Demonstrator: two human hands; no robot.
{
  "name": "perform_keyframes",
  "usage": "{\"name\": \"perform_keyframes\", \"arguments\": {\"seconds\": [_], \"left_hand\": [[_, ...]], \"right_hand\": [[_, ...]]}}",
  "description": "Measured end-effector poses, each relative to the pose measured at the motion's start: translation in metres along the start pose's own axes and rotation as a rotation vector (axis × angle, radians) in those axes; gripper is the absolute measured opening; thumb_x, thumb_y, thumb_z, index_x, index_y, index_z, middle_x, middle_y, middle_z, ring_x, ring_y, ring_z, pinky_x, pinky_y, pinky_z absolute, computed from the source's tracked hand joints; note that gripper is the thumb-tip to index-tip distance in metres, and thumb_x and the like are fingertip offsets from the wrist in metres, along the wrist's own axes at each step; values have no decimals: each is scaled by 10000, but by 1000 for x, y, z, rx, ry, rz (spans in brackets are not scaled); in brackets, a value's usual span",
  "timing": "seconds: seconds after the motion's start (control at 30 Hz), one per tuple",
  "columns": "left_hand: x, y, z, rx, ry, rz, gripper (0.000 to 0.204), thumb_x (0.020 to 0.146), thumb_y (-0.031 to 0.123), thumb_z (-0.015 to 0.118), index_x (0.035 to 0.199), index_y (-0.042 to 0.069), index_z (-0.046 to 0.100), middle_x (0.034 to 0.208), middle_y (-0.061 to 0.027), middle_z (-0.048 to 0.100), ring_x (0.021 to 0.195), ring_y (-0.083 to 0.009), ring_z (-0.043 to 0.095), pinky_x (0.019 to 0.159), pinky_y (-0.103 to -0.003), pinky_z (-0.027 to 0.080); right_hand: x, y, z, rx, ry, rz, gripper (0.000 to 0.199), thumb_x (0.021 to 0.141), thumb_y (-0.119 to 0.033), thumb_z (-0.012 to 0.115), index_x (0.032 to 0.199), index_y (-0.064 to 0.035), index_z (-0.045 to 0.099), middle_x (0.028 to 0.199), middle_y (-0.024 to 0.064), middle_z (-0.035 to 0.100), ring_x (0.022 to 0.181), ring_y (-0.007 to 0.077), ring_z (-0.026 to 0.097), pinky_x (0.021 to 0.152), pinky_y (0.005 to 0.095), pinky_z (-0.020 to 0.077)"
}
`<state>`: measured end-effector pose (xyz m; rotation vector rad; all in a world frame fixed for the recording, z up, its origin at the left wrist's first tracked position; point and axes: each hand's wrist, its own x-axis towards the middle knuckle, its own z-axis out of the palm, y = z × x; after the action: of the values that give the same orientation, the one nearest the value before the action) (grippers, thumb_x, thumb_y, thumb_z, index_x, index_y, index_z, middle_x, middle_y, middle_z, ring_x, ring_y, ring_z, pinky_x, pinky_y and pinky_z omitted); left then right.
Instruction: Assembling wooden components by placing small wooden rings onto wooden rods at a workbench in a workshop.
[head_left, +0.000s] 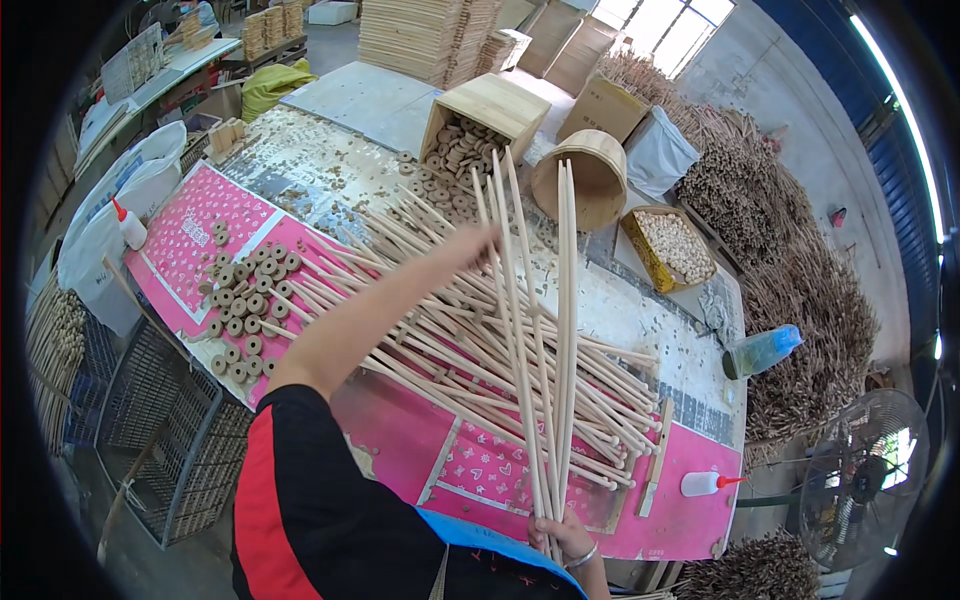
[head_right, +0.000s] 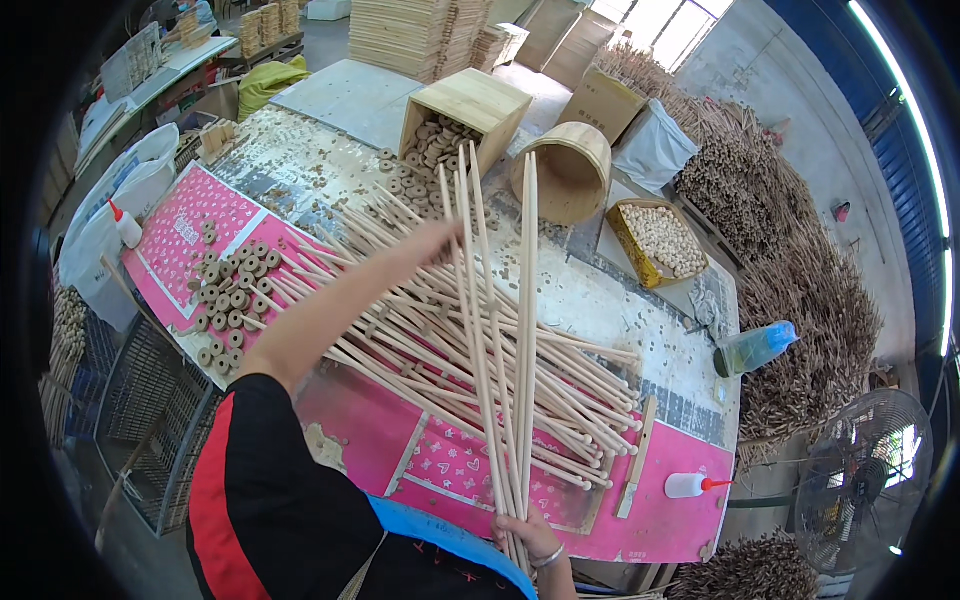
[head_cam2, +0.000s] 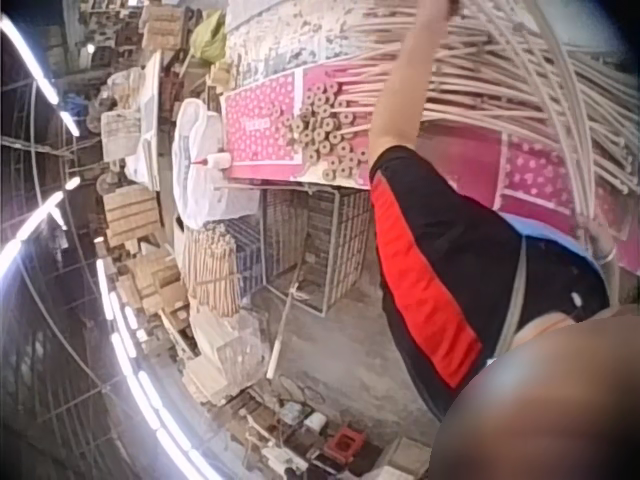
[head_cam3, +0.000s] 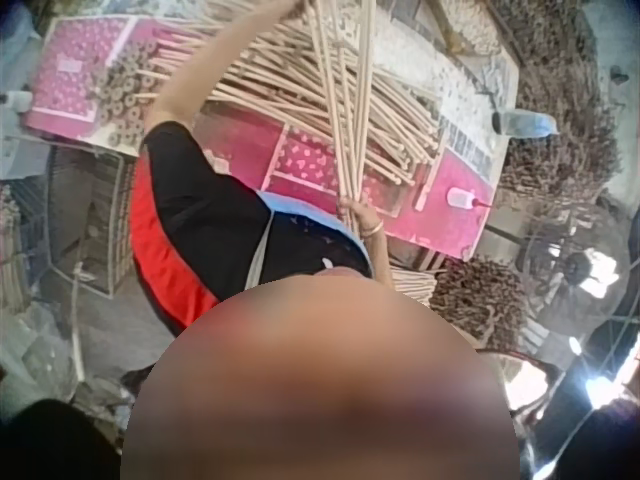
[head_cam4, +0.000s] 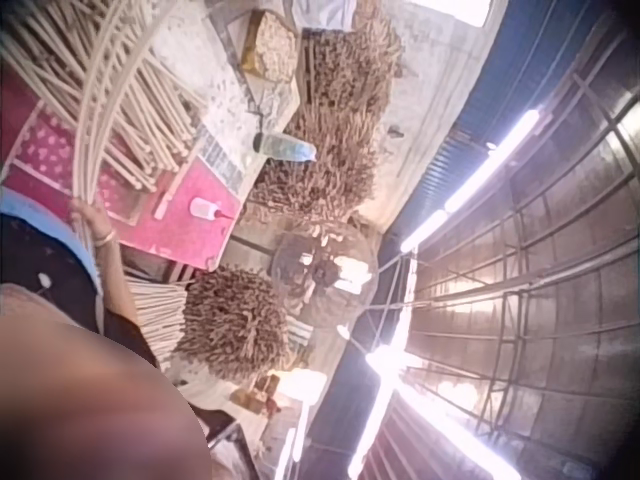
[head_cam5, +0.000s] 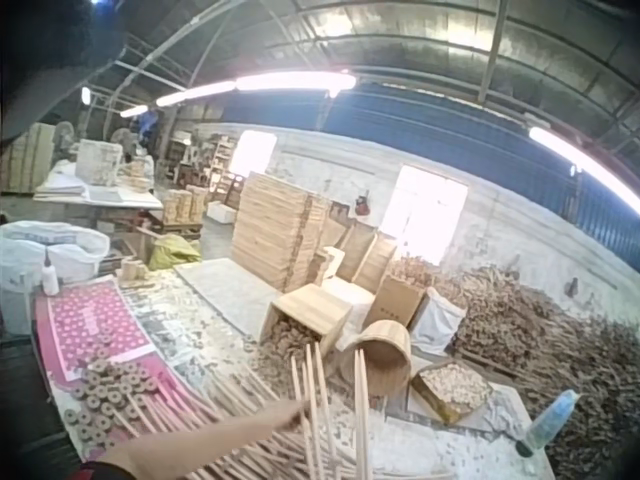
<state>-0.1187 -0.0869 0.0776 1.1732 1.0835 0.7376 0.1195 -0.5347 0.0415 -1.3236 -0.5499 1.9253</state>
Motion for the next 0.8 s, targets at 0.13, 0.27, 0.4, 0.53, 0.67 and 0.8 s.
{"name": "perform_keyframes", "arguments": {"seconds": [0.13,0.27,0.4,0.53,0.67,0.8], "left_hand": [[-50,-8,28,-181,-227,-133,600,1057,583,394,1182,48,634,730,-4,604,570,-91,539,486,-231,379],[6,-18,-43,-531,-34,-20,425,1056,353,507,1266,-10,580,828,-32,665,692,-96,608,552,-233,432],[23,-4,-67,-651,-19,135,243,1022,200,566,1169,19,632,942,-37,710,779,-87,634,652,-220,469],[35,-1,-78,-685,-49,238,231,1049,231,567,1074,41,696,960,-23,724,771,-79,638,627,-202,472],[39,1,-74,-782,17,249,262,1038,280,612,1142,72,731,945,8,723,747,-50,612,583,-181,464],[48,-7,-76,-789,-28,284,267,1012,318,652,1112,85,737,930,18,723,738,-45,610,561,-165,447]], "right_hand": [[12,0,-10,118,-85,-36,372,928,-183,705,1226,-32,541,702,70,530,576,170,524,546,303,460],[4,0,-14,82,-182,-29,405,922,-194,707,1270,-54,551,698,69,531,584,159,509,552,308,444],[-6,7,-17,91,-184,-56,399,934,-185,702,1254,-7,544,717,61,547,586,150,530,532,289,450],[-12,14,-22,62,-201,-30,422,929,-183,708,1269,1,539,724,55,555,598,139,538,544,274,444],[-18,16,-24,25,-165,18,431,920,-176,719,1264,10,537,740,53,563,612,126,538,551,265,435],[-23,19,-21,49,-138,42,426,920,-176,721,1259,8,540,750,53,565,620,119,538,560,257,433]]}}
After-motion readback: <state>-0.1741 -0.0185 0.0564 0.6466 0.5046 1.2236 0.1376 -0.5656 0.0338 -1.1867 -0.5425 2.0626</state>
